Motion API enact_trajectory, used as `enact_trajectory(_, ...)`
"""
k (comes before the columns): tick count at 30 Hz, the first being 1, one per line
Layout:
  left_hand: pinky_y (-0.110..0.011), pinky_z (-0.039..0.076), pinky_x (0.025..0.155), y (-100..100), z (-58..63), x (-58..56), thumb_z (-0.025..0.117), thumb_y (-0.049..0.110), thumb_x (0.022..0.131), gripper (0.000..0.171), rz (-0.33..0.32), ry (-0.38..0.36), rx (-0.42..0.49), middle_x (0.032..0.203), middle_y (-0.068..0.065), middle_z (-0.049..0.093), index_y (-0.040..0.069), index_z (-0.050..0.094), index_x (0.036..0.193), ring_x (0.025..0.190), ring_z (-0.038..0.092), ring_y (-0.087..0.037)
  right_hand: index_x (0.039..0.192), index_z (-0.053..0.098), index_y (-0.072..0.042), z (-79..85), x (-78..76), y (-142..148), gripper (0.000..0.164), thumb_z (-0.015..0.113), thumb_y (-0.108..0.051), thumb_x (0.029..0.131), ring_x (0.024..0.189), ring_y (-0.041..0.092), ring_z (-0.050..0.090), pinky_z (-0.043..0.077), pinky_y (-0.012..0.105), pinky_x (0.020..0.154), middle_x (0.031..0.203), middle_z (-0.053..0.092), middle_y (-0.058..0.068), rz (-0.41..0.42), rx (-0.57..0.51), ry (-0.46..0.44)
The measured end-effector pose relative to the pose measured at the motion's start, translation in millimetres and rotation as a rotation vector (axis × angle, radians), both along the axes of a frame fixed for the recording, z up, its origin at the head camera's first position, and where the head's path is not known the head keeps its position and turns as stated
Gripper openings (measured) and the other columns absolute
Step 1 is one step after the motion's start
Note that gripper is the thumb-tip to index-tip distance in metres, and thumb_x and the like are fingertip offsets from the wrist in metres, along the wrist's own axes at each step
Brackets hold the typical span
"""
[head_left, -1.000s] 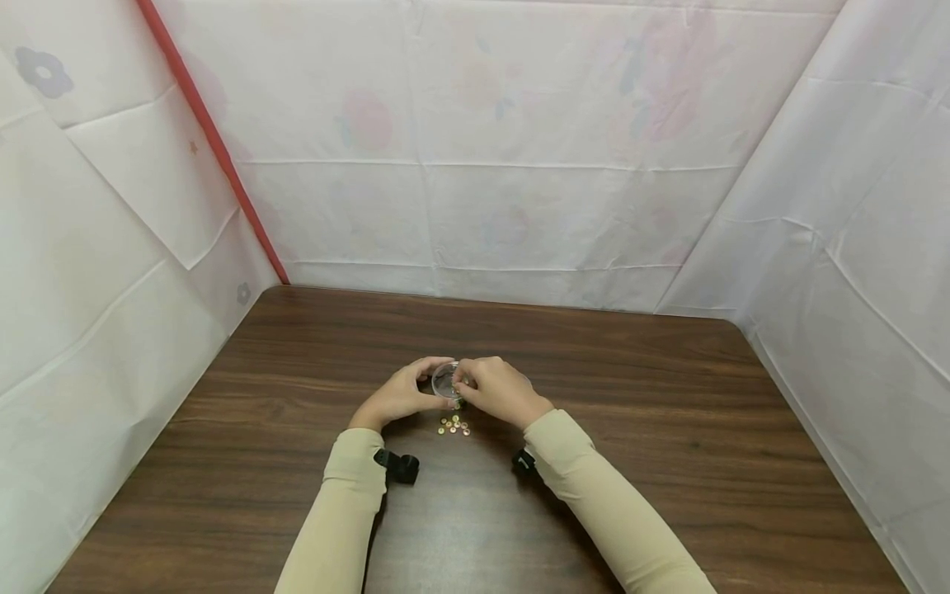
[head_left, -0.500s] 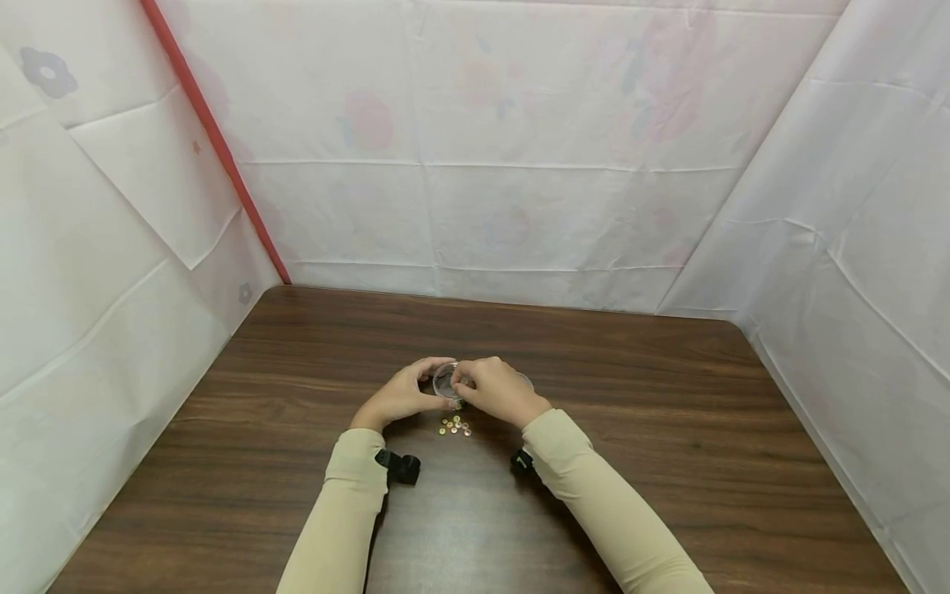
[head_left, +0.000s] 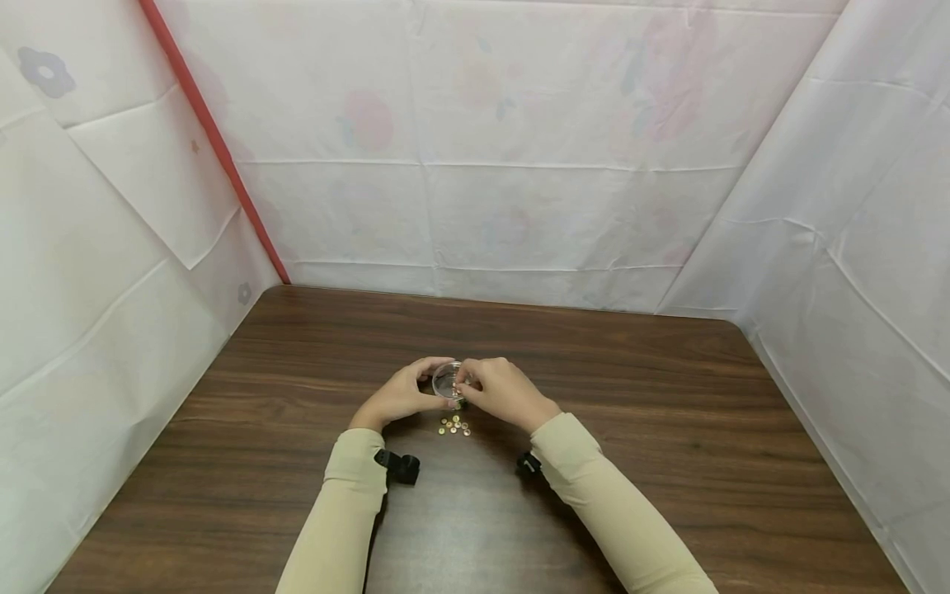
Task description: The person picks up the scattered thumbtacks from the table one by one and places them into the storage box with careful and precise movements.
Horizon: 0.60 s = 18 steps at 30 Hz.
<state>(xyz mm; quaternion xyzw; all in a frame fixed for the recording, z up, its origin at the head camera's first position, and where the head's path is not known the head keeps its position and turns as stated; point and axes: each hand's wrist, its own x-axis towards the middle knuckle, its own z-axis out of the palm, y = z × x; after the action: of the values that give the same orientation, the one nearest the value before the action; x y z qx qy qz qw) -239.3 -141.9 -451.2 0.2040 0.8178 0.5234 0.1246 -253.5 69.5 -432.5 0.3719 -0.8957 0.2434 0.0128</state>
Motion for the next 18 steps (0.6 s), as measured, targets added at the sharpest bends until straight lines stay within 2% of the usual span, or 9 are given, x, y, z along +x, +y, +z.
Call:
enact_trajectory(4, -0.054, 0.041, 0.091, 0, -3.7, -2.2, 0.074, 0.016, 0.08, 0.069, -0.006, 0.011, 0.004, 0.129, -0.021, 0.049, 0.008, 0.04, 0.14, 0.112, 0.047, -0.033, 0.094, 0.065, -0.017, 0.9, 6.1, 4, 0.007, 0.06, -0.019, 0.091, 0.052, 0.001, 0.046, 0.041, 0.02, 0.047, 0.069, 0.059, -0.008, 0.009, -0.001, 0.024)
enact_trajectory(11, -0.052, 0.043, 0.089, -3, -32.3, -16.5, 0.078, 0.027, 0.076, 0.071, 0.031, 0.036, -0.004, 0.124, -0.012, 0.054, 0.021, 0.043, 0.138, 0.107, 0.05, -0.024, 0.093, 0.067, -0.018, -0.9, 13.9, 7, 0.007, 0.061, -0.022, 0.09, 0.051, -0.002, 0.046, 0.042, 0.019, 0.046, 0.066, 0.059, -0.013, 0.019, 0.023, 0.05)
enact_trajectory(18, -0.048, 0.045, 0.089, -3, -36.9, -18.6, 0.08, 0.029, 0.073, 0.072, 0.038, 0.051, 0.004, 0.12, -0.005, 0.056, 0.023, 0.045, 0.135, 0.105, 0.052, -0.018, 0.088, 0.067, -0.017, -1.6, 17.0, 9, 0.004, 0.063, -0.018, 0.088, 0.052, -0.002, 0.046, 0.042, 0.018, 0.049, 0.066, 0.058, -0.012, 0.094, 0.078, 0.055)
